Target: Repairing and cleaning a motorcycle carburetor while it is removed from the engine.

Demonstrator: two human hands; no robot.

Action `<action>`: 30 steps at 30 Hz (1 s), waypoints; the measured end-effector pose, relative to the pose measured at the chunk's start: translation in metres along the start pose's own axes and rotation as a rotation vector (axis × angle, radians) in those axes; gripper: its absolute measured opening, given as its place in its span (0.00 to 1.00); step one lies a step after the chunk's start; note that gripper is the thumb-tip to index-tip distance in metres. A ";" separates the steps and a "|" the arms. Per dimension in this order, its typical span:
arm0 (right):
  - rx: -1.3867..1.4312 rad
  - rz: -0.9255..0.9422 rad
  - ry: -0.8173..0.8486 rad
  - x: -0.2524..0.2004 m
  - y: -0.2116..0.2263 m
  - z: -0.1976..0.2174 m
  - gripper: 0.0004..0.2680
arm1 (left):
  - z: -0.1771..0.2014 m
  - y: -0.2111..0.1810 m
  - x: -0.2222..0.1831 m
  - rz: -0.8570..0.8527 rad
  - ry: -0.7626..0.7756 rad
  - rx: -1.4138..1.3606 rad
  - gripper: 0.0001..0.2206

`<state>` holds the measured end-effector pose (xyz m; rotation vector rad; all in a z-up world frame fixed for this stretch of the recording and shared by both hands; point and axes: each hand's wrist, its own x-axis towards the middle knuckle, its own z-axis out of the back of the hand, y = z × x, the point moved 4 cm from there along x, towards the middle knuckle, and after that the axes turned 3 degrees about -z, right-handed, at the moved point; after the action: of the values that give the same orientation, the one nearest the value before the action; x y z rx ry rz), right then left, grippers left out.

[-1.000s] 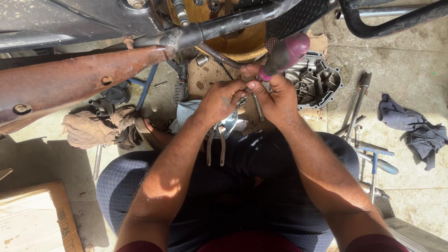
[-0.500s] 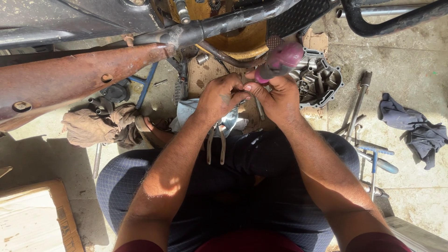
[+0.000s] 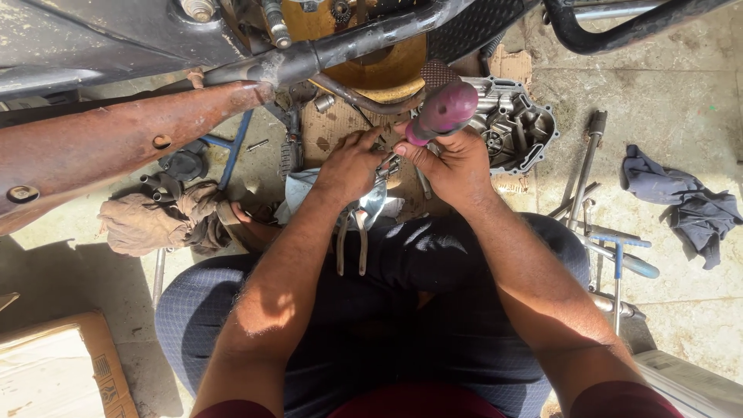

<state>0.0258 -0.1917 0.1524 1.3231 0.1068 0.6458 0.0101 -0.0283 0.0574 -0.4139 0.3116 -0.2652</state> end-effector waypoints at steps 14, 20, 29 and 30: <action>0.296 0.152 -0.021 0.001 0.026 0.044 0.09 | -0.008 0.001 0.002 -0.038 0.076 0.206 0.22; 0.318 0.118 -0.104 0.000 0.028 0.056 0.11 | -0.016 0.002 0.002 -0.040 0.133 0.256 0.23; 0.342 0.101 -0.151 0.003 0.031 0.058 0.11 | -0.013 0.000 -0.002 -0.281 0.133 0.637 0.21; 0.333 0.099 -0.149 0.003 0.031 0.059 0.11 | -0.016 0.004 0.000 -0.326 0.106 0.647 0.20</action>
<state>0.0420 -0.2379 0.1974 1.7025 0.0274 0.6285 0.0051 -0.0307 0.0416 0.1945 0.2438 -0.6843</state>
